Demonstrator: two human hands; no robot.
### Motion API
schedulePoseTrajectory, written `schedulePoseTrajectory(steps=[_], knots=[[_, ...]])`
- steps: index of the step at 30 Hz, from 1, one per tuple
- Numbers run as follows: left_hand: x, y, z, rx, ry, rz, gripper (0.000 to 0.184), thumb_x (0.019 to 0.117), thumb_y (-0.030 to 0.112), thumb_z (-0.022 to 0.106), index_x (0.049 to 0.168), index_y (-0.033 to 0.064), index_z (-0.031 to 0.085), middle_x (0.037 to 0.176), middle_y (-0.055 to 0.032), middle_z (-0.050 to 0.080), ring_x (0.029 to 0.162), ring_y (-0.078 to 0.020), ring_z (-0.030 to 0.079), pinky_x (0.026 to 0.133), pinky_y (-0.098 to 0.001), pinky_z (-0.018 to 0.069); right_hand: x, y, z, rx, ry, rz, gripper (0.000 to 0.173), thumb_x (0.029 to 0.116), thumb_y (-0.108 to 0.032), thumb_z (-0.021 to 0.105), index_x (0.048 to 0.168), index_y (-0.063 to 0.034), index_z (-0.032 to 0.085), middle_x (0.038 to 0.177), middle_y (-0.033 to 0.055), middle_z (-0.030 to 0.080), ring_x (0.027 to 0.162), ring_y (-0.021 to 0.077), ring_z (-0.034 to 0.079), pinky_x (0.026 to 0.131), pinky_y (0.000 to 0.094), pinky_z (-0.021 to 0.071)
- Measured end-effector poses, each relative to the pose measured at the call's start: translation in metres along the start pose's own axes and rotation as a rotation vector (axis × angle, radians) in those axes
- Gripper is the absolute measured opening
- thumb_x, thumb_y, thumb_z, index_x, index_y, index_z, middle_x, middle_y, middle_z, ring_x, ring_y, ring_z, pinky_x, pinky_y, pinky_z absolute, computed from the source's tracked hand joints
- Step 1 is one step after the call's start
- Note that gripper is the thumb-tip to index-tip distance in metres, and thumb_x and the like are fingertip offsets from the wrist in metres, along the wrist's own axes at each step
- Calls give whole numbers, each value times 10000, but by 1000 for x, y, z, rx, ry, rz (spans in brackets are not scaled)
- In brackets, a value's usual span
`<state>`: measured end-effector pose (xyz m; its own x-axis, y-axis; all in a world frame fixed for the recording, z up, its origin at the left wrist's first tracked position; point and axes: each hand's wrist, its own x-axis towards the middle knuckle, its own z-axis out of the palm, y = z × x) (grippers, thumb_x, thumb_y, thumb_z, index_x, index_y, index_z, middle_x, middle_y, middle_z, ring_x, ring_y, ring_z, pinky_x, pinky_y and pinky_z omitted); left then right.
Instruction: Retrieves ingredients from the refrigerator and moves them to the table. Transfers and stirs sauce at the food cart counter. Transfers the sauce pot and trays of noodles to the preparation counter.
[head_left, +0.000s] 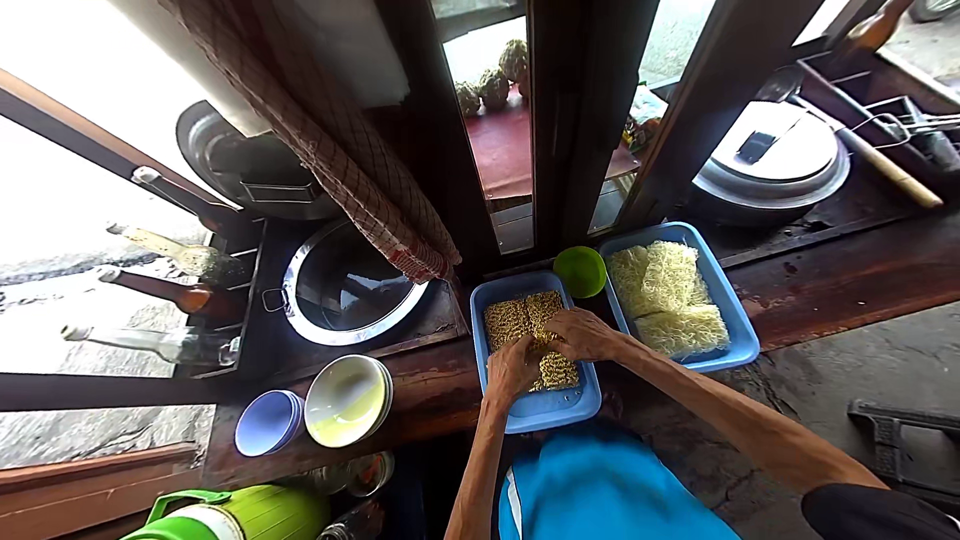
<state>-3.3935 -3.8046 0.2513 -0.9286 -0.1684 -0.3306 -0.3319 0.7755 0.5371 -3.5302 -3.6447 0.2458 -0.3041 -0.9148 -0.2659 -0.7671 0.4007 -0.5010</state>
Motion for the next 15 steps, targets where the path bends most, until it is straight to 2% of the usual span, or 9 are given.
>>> schedulePoseTrajectory(steps=[4, 10, 15], knots=[[-2, -4, 10, -2, 63, -21, 382, 1020, 325, 555, 1285, 85, 691, 1220, -144, 714, 1168, -316, 667, 999, -536, 496, 2, -11, 8, 12, -10, 89, 381, 1027, -289, 527, 1223, 10, 658, 1193, 224, 672, 1206, 396, 593, 1009, 559, 420], [-2, -7, 18, -7, 94, -36, 357, 1011, 306, 560, 1226, 63, 708, 1179, -157, 722, 1150, -331, 671, 986, -540, 497, 4, -22, 9, 31, -60, 199, 380, 1032, -279, 518, 1258, -1, 647, 1246, 213, 658, 1258, 386, 561, 1048, 561, 392], [-1, 0, 14, 5, 71, -176, 385, 1040, 354, 510, 1219, 73, 703, 1147, -161, 726, 1106, -339, 683, 954, -563, 497, 8, -33, 6, 23, -68, 297, 420, 1050, -328, 485, 1253, 5, 641, 1242, 221, 655, 1261, 382, 565, 1050, 559, 396]])
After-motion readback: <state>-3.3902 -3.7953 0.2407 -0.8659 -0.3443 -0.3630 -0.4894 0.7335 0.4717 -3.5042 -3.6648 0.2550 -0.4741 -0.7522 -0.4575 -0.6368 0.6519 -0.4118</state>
